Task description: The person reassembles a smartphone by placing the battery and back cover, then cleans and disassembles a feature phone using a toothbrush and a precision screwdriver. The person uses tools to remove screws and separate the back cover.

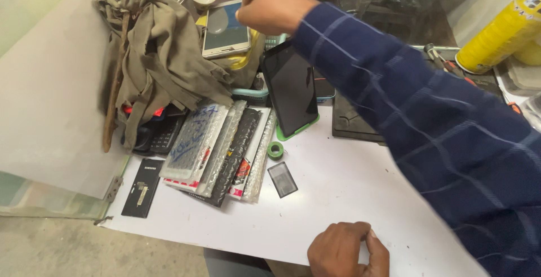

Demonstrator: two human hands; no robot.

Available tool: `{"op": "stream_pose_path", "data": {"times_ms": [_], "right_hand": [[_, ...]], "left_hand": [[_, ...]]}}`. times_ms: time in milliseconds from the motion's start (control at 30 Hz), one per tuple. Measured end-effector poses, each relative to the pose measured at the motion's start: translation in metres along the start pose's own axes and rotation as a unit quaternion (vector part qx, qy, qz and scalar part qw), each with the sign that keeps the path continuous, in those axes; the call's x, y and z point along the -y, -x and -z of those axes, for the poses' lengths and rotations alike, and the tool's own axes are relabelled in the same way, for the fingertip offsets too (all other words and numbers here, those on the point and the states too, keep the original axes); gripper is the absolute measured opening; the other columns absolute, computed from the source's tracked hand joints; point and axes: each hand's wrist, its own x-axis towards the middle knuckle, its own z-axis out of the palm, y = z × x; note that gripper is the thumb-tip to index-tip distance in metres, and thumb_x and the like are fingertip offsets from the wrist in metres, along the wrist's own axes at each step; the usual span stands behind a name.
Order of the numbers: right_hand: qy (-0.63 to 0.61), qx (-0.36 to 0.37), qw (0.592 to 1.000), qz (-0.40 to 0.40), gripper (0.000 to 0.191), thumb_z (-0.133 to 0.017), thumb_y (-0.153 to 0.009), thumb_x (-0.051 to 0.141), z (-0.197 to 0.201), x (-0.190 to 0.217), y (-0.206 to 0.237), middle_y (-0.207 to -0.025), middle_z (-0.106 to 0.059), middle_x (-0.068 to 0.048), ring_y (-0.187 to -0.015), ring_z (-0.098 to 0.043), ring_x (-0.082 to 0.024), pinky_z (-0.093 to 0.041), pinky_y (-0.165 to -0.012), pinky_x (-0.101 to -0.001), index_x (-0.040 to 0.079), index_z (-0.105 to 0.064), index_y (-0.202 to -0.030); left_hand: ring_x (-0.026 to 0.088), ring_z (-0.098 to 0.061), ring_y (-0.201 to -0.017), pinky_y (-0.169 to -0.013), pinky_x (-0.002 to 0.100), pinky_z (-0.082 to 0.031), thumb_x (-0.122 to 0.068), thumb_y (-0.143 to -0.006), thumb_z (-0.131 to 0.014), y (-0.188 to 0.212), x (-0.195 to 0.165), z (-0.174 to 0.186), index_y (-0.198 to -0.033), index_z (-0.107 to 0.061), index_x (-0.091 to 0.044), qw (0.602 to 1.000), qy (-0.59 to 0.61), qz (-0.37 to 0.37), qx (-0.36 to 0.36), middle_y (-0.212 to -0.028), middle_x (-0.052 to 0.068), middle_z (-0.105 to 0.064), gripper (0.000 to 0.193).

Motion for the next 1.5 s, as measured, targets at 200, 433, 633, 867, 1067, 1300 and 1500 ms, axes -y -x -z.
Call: {"op": "stream_pose_path", "data": {"times_ms": [200, 433, 633, 867, 1067, 1300, 1500], "right_hand": [[-0.038, -0.029, 0.993, 0.111, 0.032, -0.069, -0.097, 0.032, 0.051, -0.035, 0.091, -0.081, -0.071, -0.009, -0.068, -0.067, -0.018, -0.053, -0.061, -0.0354, 0.001, -0.074, -0.103], [-0.089, 0.03, 0.995, -0.04, 0.03, -0.072, -0.084, 0.027, 0.063, -0.06, 0.262, -0.091, -0.079, -0.007, -0.085, -0.073, -0.013, -0.057, -0.076, -0.0313, 0.005, -0.076, -0.104], [-0.068, -0.016, 0.967, -0.245, 0.023, -0.076, -0.084, 0.023, 0.037, -0.09, 0.386, -0.102, -0.075, -0.005, -0.096, -0.073, -0.017, -0.058, -0.086, -0.033, 0.008, -0.081, -0.102], [0.0, -0.188, 0.938, -0.293, 0.015, -0.074, -0.088, 0.017, -0.004, -0.096, 0.452, -0.098, -0.076, -0.009, -0.103, -0.072, -0.021, -0.056, -0.092, -0.0357, 0.006, -0.078, -0.097], [0.039, -0.25, 0.943, -0.215, 0.012, -0.073, -0.088, 0.015, -0.011, -0.091, 0.457, -0.097, -0.075, -0.007, -0.106, -0.07, -0.023, -0.052, -0.097, -0.0368, 0.007, -0.075, -0.095], [0.035, -0.273, 0.941, -0.199, 0.009, -0.073, -0.089, 0.015, -0.013, -0.093, 0.457, -0.095, -0.075, -0.005, -0.103, -0.068, -0.023, -0.049, -0.097, -0.0368, 0.007, -0.074, -0.092], [0.051, -0.28, 0.939, -0.195, 0.009, -0.073, -0.09, 0.015, -0.016, -0.096, 0.459, -0.092, -0.075, -0.005, -0.1, -0.069, -0.023, -0.049, -0.1, -0.0389, 0.006, -0.074, -0.09]], "left_hand": [[0.023, -0.072, -0.062, -0.055, 0.031, -0.056, 0.0, -0.078, -0.072, -0.011, -0.011, 0.008, -0.088, -0.068, 0.001, 1.0, 0.004, 0.005, -0.001, -0.071, 0.011, -0.068, 0.011], [0.018, -0.061, -0.052, -0.048, 0.03, -0.048, -0.004, -0.08, -0.077, -0.013, -0.019, 0.017, -0.095, -0.071, -0.003, 0.991, 0.074, 0.108, -0.004, -0.071, 0.008, -0.069, 0.016], [0.005, -0.057, -0.059, -0.05, 0.025, -0.045, -0.001, -0.084, -0.073, -0.069, 0.023, 0.125, -0.105, -0.067, -0.006, 0.991, -0.06, 0.096, -0.076, -0.071, -0.001, -0.061, 0.022], [0.034, -0.069, -0.095, -0.08, 0.046, -0.054, -0.016, -0.081, -0.072, -0.161, 0.113, 0.23, -0.121, -0.074, -0.016, 0.889, -0.451, 0.058, 0.055, -0.117, 0.009, -0.069, 0.04], [0.035, -0.068, -0.101, -0.083, 0.048, -0.054, -0.02, -0.075, -0.076, -0.175, 0.114, 0.24, -0.122, -0.074, -0.019, 0.85, -0.502, 0.062, 0.148, -0.121, 0.006, -0.069, 0.047], [0.031, -0.072, -0.091, -0.075, 0.044, -0.056, -0.024, -0.093, -0.07, -0.162, 0.115, 0.248, -0.12, -0.075, -0.02, 0.844, -0.516, -0.027, 0.142, -0.117, 0.001, -0.072, 0.028], [0.027, -0.072, -0.086, -0.072, 0.041, -0.056, -0.024, -0.098, -0.068, -0.161, 0.116, 0.242, -0.122, -0.075, -0.015, 0.813, -0.562, -0.125, 0.085, -0.118, 0.002, -0.071, 0.027]]}}
